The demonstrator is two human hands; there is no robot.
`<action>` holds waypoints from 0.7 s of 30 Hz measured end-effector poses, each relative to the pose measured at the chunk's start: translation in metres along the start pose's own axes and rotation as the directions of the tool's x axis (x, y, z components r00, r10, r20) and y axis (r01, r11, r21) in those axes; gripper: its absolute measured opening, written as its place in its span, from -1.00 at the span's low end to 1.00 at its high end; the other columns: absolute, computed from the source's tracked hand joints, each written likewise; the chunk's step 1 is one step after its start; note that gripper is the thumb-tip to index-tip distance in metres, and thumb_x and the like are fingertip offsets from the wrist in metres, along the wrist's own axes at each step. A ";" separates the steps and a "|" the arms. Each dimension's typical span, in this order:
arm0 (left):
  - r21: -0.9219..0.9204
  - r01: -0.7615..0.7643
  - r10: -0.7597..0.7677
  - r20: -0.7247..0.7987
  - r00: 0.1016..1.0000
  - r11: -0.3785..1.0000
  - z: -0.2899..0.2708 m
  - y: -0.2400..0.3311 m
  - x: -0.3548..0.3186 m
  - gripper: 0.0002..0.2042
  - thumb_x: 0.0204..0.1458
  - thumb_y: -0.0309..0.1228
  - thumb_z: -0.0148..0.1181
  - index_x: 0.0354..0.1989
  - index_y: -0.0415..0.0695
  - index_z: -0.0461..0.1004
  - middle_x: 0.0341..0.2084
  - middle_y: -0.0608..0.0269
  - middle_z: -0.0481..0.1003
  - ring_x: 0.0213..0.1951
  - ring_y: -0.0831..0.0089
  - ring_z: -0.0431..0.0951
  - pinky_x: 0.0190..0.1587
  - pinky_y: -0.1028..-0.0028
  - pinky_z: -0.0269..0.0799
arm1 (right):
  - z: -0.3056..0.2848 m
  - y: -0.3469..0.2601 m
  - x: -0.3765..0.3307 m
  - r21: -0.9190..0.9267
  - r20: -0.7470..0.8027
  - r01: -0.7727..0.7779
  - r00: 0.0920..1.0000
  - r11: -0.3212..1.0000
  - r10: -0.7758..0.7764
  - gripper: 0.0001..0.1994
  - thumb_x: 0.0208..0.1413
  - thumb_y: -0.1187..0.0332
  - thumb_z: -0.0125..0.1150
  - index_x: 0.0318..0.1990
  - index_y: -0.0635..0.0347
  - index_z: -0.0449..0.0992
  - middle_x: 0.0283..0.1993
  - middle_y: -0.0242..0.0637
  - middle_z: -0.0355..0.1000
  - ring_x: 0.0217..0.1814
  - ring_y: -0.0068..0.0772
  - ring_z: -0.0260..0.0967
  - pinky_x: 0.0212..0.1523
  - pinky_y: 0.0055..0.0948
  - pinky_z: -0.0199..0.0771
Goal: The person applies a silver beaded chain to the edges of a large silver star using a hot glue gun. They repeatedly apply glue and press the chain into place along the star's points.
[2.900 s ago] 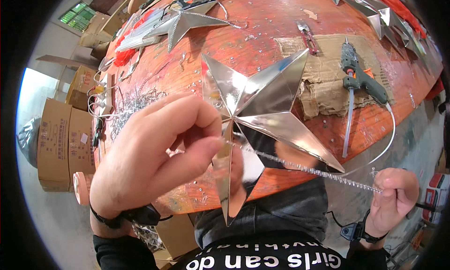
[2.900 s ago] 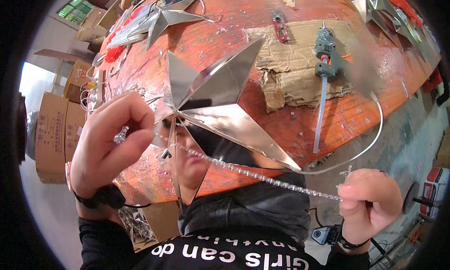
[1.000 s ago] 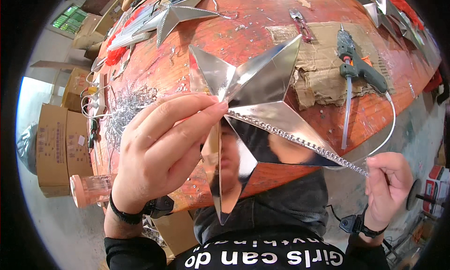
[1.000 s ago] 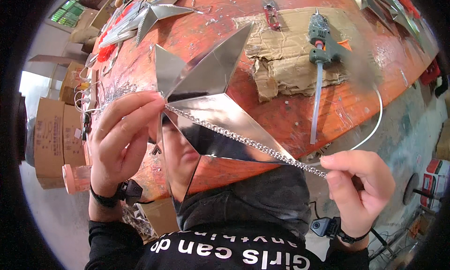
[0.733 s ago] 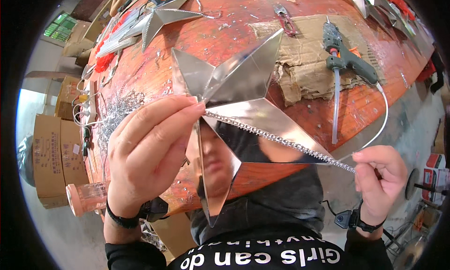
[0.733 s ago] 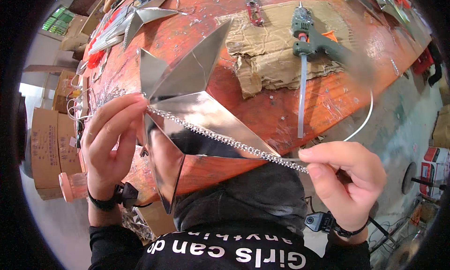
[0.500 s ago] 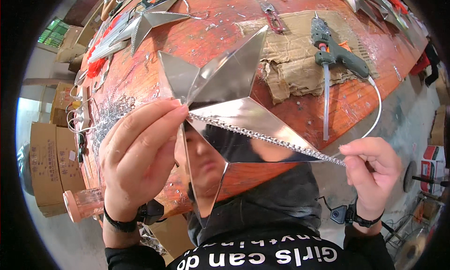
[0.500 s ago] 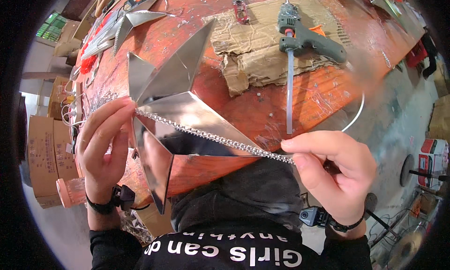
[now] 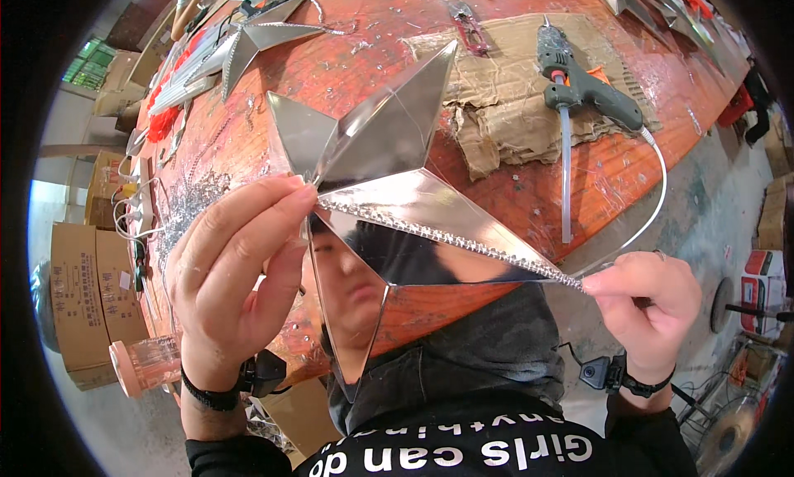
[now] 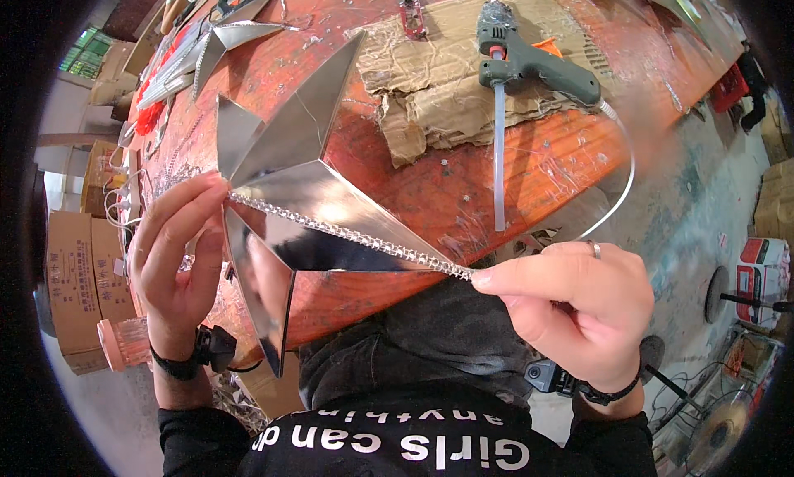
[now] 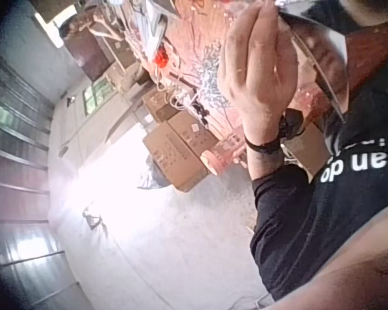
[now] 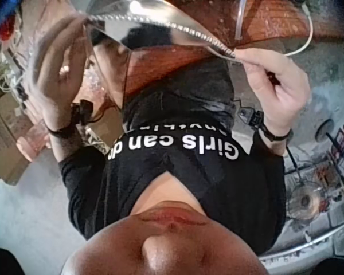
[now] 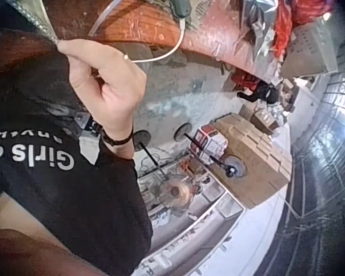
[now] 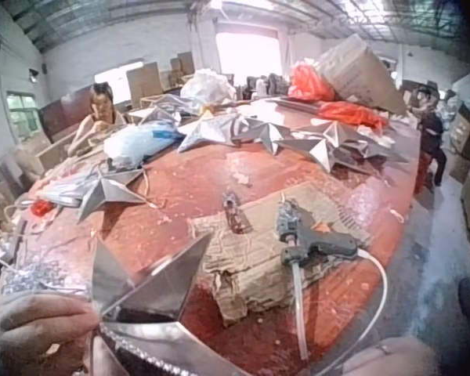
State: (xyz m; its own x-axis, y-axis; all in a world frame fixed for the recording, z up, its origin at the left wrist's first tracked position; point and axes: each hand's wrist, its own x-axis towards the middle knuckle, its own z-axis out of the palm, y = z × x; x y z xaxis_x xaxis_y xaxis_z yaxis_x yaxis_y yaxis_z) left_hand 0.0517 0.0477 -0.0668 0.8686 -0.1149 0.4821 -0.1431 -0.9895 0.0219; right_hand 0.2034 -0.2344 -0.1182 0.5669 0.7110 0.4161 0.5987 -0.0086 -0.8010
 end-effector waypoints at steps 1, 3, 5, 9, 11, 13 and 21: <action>-0.003 0.002 -0.002 -0.001 1.000 1.000 0.000 0.000 0.000 -0.75 -0.16 -0.66 0.20 -0.23 -0.26 0.55 -0.26 0.07 0.54 -0.26 0.22 0.59 -0.23 0.40 0.53 | -0.001 0.000 0.000 -0.005 0.011 0.010 1.000 1.000 -0.010 -0.75 -0.24 0.66 0.21 -0.33 0.25 0.62 -0.62 -0.33 0.39 -0.69 -0.53 0.25 -0.66 -0.60 0.16; -0.003 -0.002 0.002 -0.001 1.000 1.000 0.000 -0.001 -0.001 -0.75 -0.16 -0.65 0.20 -0.23 -0.26 0.55 -0.26 0.07 0.54 -0.26 0.22 0.59 -0.23 0.40 0.53 | -0.002 -0.001 0.001 -0.013 0.033 0.031 0.999 0.999 -0.031 -0.73 -0.30 0.65 0.21 -0.33 0.23 0.63 -0.64 -0.33 0.36 -0.70 -0.50 0.23 -0.66 -0.58 0.16; -0.001 -0.013 0.013 -0.001 1.000 1.000 0.000 -0.001 0.000 -0.75 -0.15 -0.64 0.20 -0.23 -0.26 0.55 -0.26 0.07 0.54 -0.27 0.22 0.59 -0.23 0.40 0.53 | -0.001 -0.001 0.002 -0.049 0.031 0.071 0.997 0.996 -0.069 -0.70 -0.31 0.65 0.21 -0.31 0.23 0.64 -0.65 -0.35 0.34 -0.70 -0.51 0.22 -0.67 -0.57 0.15; 0.002 -0.011 0.011 -0.007 1.000 1.000 0.002 -0.001 -0.001 -0.76 -0.14 -0.63 0.20 -0.23 -0.26 0.55 -0.26 0.07 0.54 -0.26 0.23 0.59 -0.23 0.40 0.53 | -0.001 0.001 0.003 -0.116 0.047 0.117 0.993 0.986 -0.113 -0.67 -0.32 0.65 0.20 -0.28 0.23 0.64 -0.64 -0.35 0.34 -0.70 -0.51 0.23 -0.67 -0.56 0.16; -0.007 -0.003 0.002 -0.017 1.000 1.000 0.003 -0.001 -0.002 -0.77 -0.13 -0.62 0.20 -0.23 -0.25 0.55 -0.26 0.07 0.54 -0.25 0.23 0.59 -0.22 0.40 0.53 | -0.001 0.001 0.004 -0.120 0.040 0.133 0.991 0.984 -0.129 -0.65 -0.33 0.66 0.20 -0.27 0.24 0.64 -0.64 -0.35 0.34 -0.69 -0.51 0.24 -0.66 -0.56 0.17; -0.009 0.000 0.000 -0.013 1.000 1.000 0.003 -0.001 -0.002 -0.77 -0.13 -0.62 0.20 -0.23 -0.25 0.55 -0.26 0.07 0.54 -0.25 0.23 0.59 -0.22 0.40 0.53 | -0.001 0.001 0.004 -0.129 0.039 0.138 0.990 0.982 -0.134 -0.65 -0.33 0.66 0.20 -0.26 0.24 0.64 -0.64 -0.34 0.35 -0.68 -0.51 0.25 -0.66 -0.55 0.18; -0.019 0.010 -0.011 -0.023 1.000 1.000 0.004 0.000 -0.003 -0.75 -0.15 -0.63 0.21 -0.22 -0.24 0.54 -0.25 0.07 0.53 -0.26 0.23 0.58 -0.24 0.41 0.52 | 0.000 0.002 0.005 -0.137 0.050 0.122 0.992 0.983 -0.116 -0.68 -0.28 0.65 0.21 -0.27 0.24 0.64 -0.61 -0.32 0.39 -0.65 -0.48 0.31 -0.62 -0.56 0.25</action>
State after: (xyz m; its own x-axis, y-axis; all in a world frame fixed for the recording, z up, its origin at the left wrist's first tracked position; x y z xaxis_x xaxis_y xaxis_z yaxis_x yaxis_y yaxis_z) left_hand 0.0510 0.0481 -0.0714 0.8591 -0.1025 0.5015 -0.1433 -0.9887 0.0435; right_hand 0.2075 -0.2305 -0.1178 0.4644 0.7415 0.4842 0.7353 -0.0181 -0.6775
